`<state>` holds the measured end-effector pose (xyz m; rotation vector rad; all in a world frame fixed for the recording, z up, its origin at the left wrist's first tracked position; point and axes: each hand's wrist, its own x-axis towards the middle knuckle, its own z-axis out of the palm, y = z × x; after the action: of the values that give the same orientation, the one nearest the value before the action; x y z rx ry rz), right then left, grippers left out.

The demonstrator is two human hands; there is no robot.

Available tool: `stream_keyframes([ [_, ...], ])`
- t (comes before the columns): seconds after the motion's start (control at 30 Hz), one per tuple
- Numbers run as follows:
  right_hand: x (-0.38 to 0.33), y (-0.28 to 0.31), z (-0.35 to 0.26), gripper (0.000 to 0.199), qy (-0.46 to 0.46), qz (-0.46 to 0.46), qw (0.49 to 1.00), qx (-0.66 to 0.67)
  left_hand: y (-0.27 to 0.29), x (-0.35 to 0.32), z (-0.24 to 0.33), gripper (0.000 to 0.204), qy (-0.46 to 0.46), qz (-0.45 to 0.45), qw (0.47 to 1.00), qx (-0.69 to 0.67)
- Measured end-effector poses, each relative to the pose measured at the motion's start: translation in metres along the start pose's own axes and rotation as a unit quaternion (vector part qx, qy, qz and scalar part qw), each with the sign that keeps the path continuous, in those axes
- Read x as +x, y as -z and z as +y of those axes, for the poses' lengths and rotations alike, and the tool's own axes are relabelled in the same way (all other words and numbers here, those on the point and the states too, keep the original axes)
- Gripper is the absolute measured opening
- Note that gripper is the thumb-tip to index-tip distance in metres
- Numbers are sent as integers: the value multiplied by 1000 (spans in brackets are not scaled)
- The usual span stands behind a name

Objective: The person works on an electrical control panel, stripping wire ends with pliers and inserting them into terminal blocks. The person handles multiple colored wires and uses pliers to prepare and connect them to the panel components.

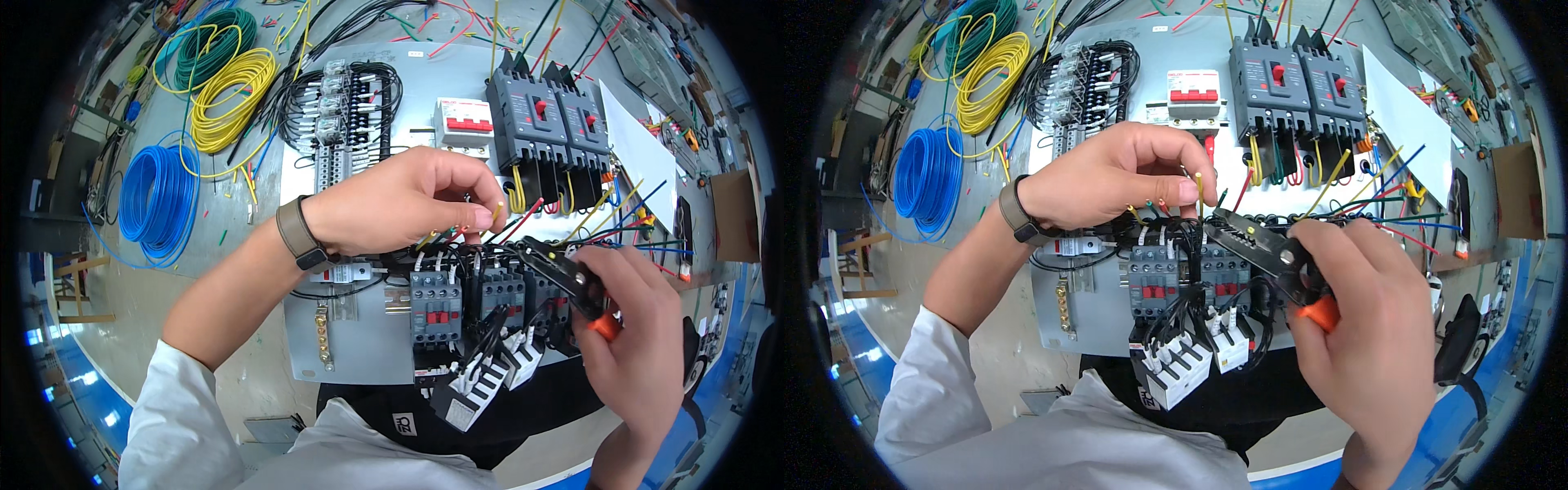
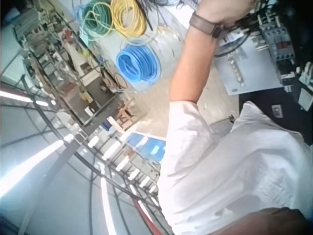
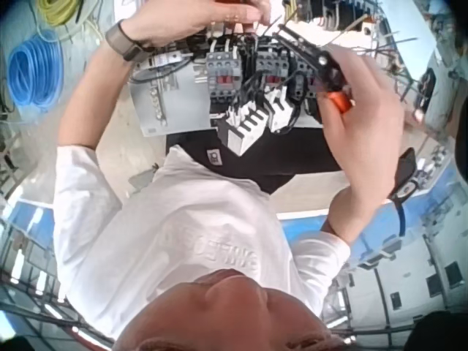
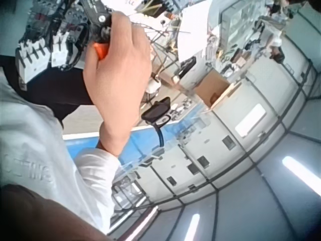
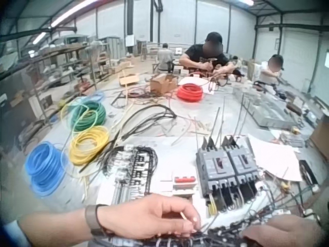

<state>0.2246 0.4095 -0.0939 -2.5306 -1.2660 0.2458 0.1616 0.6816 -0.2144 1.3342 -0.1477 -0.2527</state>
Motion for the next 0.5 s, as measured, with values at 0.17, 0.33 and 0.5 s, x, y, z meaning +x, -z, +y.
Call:
stream_keyframes([
  [0.17, 13, -11, 1, 52, -10, -28, 999, -44, -1, -1, -7, 15, 18, 10, 998, -66],
  [0.33, 21, -27, 1, 49, 13, 20, 997, -68, -2, 0, -14, 18, 16, 25, 996, -83],
  [0.5, 26, -34, 4, 60, 37, 29, 995, -93, -4, -3, -10, 27, 28, 40, 995, -82],
])
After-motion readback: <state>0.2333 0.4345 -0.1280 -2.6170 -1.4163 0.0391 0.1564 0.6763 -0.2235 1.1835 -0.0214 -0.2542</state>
